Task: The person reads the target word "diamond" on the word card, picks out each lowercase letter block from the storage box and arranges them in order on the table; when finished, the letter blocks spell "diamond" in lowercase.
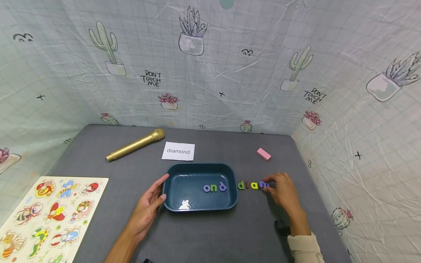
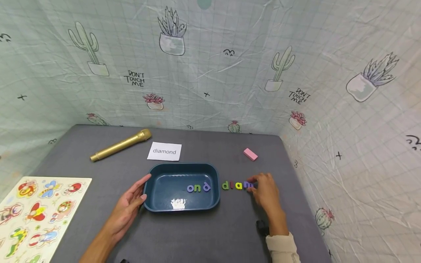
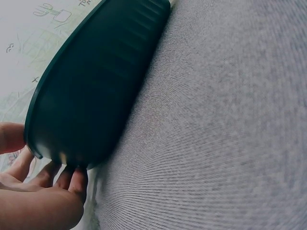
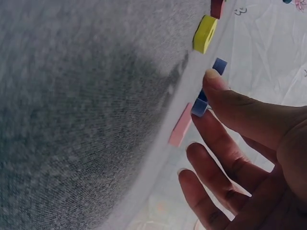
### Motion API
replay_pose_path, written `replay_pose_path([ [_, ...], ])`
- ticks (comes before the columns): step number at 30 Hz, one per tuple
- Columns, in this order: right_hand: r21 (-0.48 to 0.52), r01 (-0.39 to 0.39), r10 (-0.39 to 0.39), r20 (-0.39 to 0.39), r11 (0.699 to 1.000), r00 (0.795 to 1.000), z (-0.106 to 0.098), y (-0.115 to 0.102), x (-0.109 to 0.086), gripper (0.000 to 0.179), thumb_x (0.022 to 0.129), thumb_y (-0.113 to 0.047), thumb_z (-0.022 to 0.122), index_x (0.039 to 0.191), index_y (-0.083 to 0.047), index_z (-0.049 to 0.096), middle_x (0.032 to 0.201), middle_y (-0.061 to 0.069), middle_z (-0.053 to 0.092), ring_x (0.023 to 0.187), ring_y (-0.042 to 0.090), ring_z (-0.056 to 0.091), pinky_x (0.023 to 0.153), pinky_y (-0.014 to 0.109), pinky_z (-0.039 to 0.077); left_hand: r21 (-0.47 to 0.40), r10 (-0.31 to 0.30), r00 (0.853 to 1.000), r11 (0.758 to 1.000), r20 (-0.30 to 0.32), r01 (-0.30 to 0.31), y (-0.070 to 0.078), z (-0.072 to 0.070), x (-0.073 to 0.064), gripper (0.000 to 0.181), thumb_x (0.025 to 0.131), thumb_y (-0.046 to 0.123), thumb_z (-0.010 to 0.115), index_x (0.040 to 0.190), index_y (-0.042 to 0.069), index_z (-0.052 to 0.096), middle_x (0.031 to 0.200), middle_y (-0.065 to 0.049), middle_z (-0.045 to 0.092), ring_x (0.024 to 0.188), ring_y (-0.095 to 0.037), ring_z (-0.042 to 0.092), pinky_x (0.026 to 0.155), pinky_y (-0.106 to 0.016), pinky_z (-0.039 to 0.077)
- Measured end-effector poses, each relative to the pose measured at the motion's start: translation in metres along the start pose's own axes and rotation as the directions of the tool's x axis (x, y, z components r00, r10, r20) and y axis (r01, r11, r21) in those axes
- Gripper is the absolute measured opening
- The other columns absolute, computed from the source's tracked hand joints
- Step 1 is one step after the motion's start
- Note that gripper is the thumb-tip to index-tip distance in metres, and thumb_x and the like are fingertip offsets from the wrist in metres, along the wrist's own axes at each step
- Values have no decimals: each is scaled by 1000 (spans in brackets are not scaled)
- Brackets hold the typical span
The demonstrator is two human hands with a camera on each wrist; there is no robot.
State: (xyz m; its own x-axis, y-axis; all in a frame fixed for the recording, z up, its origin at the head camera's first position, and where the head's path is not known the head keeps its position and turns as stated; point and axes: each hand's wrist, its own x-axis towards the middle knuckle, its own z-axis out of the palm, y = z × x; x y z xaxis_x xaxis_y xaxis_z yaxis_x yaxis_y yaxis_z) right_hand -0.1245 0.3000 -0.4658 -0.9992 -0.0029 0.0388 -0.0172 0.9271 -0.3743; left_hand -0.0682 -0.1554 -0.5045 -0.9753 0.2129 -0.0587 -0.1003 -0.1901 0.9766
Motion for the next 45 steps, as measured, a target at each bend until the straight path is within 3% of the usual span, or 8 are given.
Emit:
replay_pose_path([
  [16,-30,-41,42,51,999,998,3,5,6,22,85,-7,88,106,-7,82,107,14,75,109,35,60,90,59,53,2,3,1000,1000,3,-3,0,-1,0,63,110,3,51,168,16,31,179,-1,18,167,-23,3,112,-3,28],
  [22,5,21,-20,-17,1000,1000,-2,-2,5,29,85,-6,88,113,-7,82,116,17,75,114,38,59,95,61,51,6,-4,1000,1000,2,4,1,-1,0,63,110,5,53,168,16,32,179,-1,19,167,-23,4,112,-3,27],
  [27,86,157,-144,-146,984,979,-14,-25,0,33,83,-8,90,115,-7,81,115,14,76,109,34,60,94,57,51,6,-4,1000,1000,-1,4,1,-1,0,62,110,4,52,168,17,32,178,-1,20,167,-23,4,113,-3,27],
  [30,126,222,-197,-183,967,963,-23,-45,-4,34,82,-9,91,114,-8,81,113,11,77,106,29,61,91,53,54,4,1,1000,1000,-1,-1,0,-1,-1,62,110,4,52,168,17,32,178,-1,20,167,-24,4,113,-2,27],
  [37,186,327,-295,-181,927,938,-31,-86,-11,36,81,-11,92,115,-11,81,112,5,78,106,25,66,90,52,60,2,-4,1000,1000,0,4,1,0,0,63,110,2,50,168,17,32,179,-1,18,167,-23,3,112,-2,27],
  [45,242,399,-376,-137,884,917,-16,-119,-15,39,79,-17,94,116,-16,81,111,-1,78,101,17,64,85,35,63,9,-13,1000,1000,-1,13,1,0,0,62,110,4,51,168,18,32,179,1,18,167,-22,3,114,-3,26],
])
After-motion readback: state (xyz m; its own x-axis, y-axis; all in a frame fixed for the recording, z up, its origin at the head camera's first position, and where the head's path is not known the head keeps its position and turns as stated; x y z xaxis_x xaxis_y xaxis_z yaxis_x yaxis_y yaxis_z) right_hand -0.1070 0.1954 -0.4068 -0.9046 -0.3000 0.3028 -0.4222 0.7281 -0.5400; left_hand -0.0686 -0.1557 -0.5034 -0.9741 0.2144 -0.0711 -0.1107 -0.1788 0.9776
